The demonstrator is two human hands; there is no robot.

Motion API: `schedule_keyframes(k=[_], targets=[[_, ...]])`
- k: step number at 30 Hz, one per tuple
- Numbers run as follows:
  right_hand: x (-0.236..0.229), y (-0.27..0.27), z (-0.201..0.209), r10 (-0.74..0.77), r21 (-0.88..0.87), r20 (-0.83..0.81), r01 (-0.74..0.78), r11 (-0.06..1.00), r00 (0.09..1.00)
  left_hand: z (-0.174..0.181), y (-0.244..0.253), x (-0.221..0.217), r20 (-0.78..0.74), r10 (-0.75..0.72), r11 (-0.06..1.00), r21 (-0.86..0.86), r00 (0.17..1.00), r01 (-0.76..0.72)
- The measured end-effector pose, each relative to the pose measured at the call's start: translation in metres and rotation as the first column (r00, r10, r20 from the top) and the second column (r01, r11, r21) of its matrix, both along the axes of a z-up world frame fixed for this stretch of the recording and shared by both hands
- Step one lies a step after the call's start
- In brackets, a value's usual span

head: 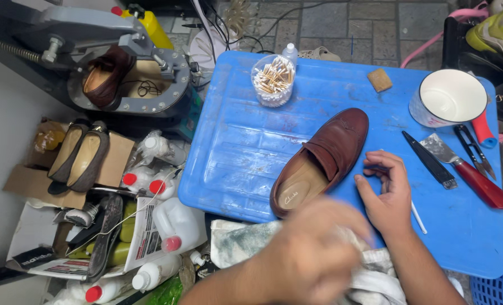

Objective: The person cleans the interior and exterior of a brown leather loafer using a toothbrush and a cloth. They scrub the inside sole, wipe the interior, and then brush the exterior leather surface before wiping it down.

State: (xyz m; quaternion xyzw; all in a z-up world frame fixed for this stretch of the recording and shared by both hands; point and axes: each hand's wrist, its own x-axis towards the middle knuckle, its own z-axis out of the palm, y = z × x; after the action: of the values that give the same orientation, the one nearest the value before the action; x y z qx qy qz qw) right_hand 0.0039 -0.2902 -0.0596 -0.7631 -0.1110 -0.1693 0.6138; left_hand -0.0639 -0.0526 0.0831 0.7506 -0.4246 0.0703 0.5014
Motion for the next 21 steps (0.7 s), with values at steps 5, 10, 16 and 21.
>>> schedule_keyframes(k=[5,10,16,21], targets=[[-0.002,0.001,-0.001,0.002,0.041,-0.041,-0.001,0.999,0.999,-0.041,-0.004,0.009,0.053,0.678,0.718,0.162,0.733,-0.677],[0.004,0.004,0.003,-0.024,-0.063,-0.026,0.022,0.998,0.999,-0.096,0.016,0.015,-0.082,0.632,0.77,0.17,0.77,-0.615],[0.047,-0.002,0.018,0.158,0.478,-0.26,-0.015,0.878,0.953,-0.121,0.067,0.056,-0.561,0.444,0.834,-0.027,0.699,-0.551],[0.054,-0.009,0.023,0.411,0.759,-0.182,-0.138,0.636,0.893,-0.12,0.063,0.085,-0.598,0.107,0.764,-0.461,0.794,-0.451]])
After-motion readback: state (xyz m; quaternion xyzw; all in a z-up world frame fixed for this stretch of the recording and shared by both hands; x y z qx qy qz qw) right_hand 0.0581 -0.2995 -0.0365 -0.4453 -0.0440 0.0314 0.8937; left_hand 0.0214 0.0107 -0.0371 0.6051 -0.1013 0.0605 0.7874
